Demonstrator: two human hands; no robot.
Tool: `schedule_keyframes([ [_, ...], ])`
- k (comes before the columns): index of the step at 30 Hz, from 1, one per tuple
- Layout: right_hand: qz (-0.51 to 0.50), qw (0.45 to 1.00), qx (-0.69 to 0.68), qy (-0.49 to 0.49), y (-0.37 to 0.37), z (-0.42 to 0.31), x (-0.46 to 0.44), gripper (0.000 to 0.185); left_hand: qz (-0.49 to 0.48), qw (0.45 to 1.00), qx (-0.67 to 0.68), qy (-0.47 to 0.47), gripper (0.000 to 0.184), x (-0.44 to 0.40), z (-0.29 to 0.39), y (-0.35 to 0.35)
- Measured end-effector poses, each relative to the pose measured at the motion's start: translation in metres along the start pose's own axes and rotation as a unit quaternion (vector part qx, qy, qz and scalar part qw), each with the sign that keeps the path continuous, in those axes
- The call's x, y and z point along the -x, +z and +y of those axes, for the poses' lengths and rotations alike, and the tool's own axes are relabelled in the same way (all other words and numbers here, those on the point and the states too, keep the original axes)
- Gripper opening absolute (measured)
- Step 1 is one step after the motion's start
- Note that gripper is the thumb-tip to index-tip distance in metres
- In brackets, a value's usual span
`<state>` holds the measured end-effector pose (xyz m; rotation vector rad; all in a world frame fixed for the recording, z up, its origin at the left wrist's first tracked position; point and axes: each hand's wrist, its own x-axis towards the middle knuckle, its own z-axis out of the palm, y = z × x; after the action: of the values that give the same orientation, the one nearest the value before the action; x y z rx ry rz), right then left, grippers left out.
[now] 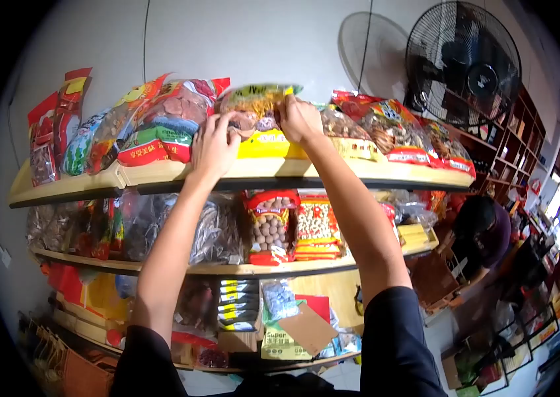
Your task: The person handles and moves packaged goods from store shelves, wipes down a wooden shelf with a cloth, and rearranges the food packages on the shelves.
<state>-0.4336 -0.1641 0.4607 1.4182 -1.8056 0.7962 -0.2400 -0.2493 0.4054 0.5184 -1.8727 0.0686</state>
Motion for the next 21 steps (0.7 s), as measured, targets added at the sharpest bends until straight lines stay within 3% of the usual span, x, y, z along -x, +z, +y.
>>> schedule_keyframes([
  [3, 0.011, 0.999, 0.012, -0.052, 0.032, 0.008, -0.015, 0.029, -0.053, 0.993, -0.097, -0.027, 0.041, -0.009, -0.001, 0.003],
  [7, -0.059, 0.998, 0.036, -0.007, 0.052, 0.009, -0.019, 0.026, -0.077, 0.988, -0.132, -0.013, 0.044, -0.02, -0.009, 0.013],
  [11, -0.01, 0.999, 0.016, 0.034, 0.057, 0.017, -0.026, 0.026, -0.112, 0.983, -0.142, -0.009, 0.049, -0.03, -0.017, 0.022],
  [13, 0.008, 0.996, -0.055, 0.07, 0.047, 0.015, -0.02, 0.025, -0.177, 0.972, -0.152, -0.024, 0.05, -0.034, -0.011, 0.013],
  [17, 0.034, 0.992, -0.095, 0.076, 0.04, 0.012, -0.017, 0.022, -0.203, 0.97, -0.136, 0.011, 0.053, -0.027, -0.021, 0.018],
  [21, -0.021, 0.983, -0.152, 0.097, 0.034, 0.014, -0.015, 0.024, -0.282, 0.948, -0.146, 0.002, 0.059, -0.024, -0.01, 0.002],
])
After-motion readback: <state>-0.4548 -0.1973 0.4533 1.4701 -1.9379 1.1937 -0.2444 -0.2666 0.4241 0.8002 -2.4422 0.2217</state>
